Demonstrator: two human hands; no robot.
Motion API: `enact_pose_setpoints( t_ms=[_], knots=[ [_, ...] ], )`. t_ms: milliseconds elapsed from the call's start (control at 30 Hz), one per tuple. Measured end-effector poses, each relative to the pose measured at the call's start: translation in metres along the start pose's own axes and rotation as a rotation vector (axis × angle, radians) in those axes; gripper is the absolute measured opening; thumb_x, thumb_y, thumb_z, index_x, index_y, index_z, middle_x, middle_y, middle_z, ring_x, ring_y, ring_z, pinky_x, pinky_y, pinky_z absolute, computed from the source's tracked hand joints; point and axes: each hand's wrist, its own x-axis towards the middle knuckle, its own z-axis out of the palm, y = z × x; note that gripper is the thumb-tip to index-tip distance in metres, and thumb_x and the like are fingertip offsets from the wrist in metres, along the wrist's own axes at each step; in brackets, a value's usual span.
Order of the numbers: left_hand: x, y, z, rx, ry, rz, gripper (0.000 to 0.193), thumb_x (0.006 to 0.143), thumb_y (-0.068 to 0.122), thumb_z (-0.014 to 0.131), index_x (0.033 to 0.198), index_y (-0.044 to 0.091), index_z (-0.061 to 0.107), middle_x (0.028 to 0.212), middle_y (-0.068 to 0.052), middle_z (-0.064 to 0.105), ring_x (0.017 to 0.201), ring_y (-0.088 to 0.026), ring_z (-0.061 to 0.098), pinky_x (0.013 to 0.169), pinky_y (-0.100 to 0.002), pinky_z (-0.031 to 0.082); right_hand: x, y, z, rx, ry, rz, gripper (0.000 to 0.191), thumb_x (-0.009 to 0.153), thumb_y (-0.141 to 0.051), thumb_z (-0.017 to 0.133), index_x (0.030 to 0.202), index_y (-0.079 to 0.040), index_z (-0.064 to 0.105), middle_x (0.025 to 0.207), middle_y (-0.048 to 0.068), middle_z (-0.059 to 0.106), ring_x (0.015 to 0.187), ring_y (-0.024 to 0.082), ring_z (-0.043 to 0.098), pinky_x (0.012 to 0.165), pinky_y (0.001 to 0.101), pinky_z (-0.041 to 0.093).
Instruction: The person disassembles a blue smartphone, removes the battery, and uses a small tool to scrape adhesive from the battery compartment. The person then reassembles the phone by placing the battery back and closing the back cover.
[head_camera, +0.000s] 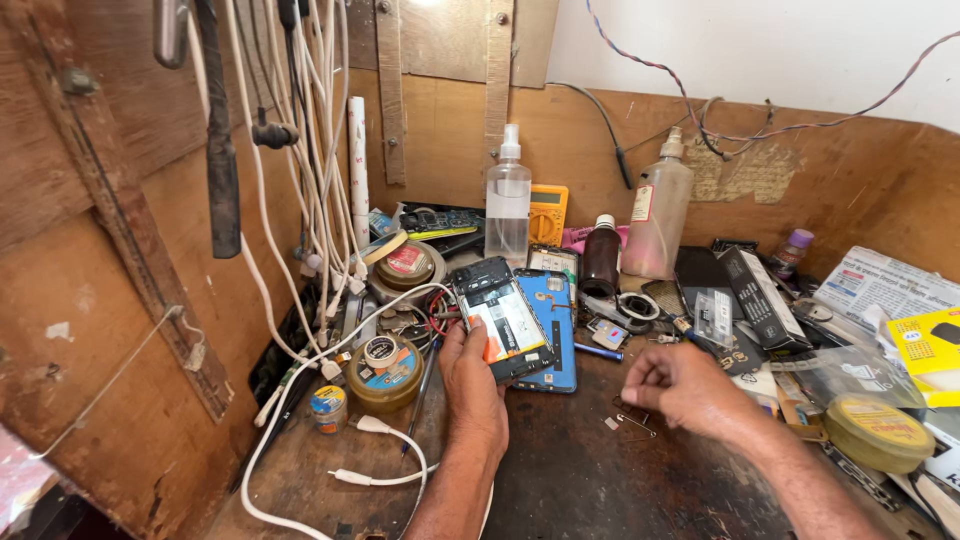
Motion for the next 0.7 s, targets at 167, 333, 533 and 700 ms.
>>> enact_pose_setpoints(
  t_ms=[167, 333, 533, 700],
  knots=[
    [0.0, -0.004, 0.003, -0.043, -0.16, 0.012, 0.024, 0.103, 0.015, 0.05, 0.119, 0.003, 0.065, 0.106, -0.008, 0.072, 0.091, -0.015, 0.071, 0.08, -0.031, 0.059, -0.005, -0.009, 0.011, -0.113, 0.07, -0.013, 0.015, 0.081, -0.015, 0.086, 0.083, -0.002, 0.078, 0.07, 0.005, 0.072, 0.058, 0.013, 0.062, 0.05, 0.0315, 0.053],
    [-0.006, -0.003, 0.006, -0.055, -0.198, -0.148, 0.024, 0.103, 0.016, 0.05, 0.121, 0.005, 0.062, 0.11, -0.008, 0.072, 0.097, -0.017, 0.072, 0.083, -0.035, 0.061, -0.006, -0.011, 0.012, -0.291, 0.168, -0.073, 0.017, 0.077, -0.02, 0.089, 0.079, -0.005, 0.081, 0.072, 0.007, 0.079, 0.065, 0.015, 0.072, 0.063, 0.0323, 0.058],
    [-0.008, -0.002, 0.008, -0.051, -0.237, -0.182, 0.026, 0.103, 0.018, 0.05, 0.122, 0.006, 0.061, 0.111, -0.008, 0.073, 0.098, -0.017, 0.073, 0.085, -0.035, 0.062, -0.001, -0.007, 0.017, -0.321, 0.183, -0.018, 0.019, 0.079, -0.023, 0.087, 0.082, -0.005, 0.081, 0.08, 0.009, 0.081, 0.076, 0.019, 0.077, 0.076, 0.0367, 0.06],
    [-0.008, -0.004, 0.008, -0.042, -0.25, -0.168, 0.026, 0.103, 0.018, 0.051, 0.123, 0.006, 0.061, 0.11, -0.008, 0.073, 0.097, -0.018, 0.073, 0.084, -0.035, 0.062, 0.001, -0.001, 0.019, -0.338, 0.172, -0.019, 0.02, 0.081, -0.024, 0.085, 0.085, -0.005, 0.08, 0.085, 0.009, 0.082, 0.081, 0.02, 0.077, 0.08, 0.0376, 0.06]
  ],
)
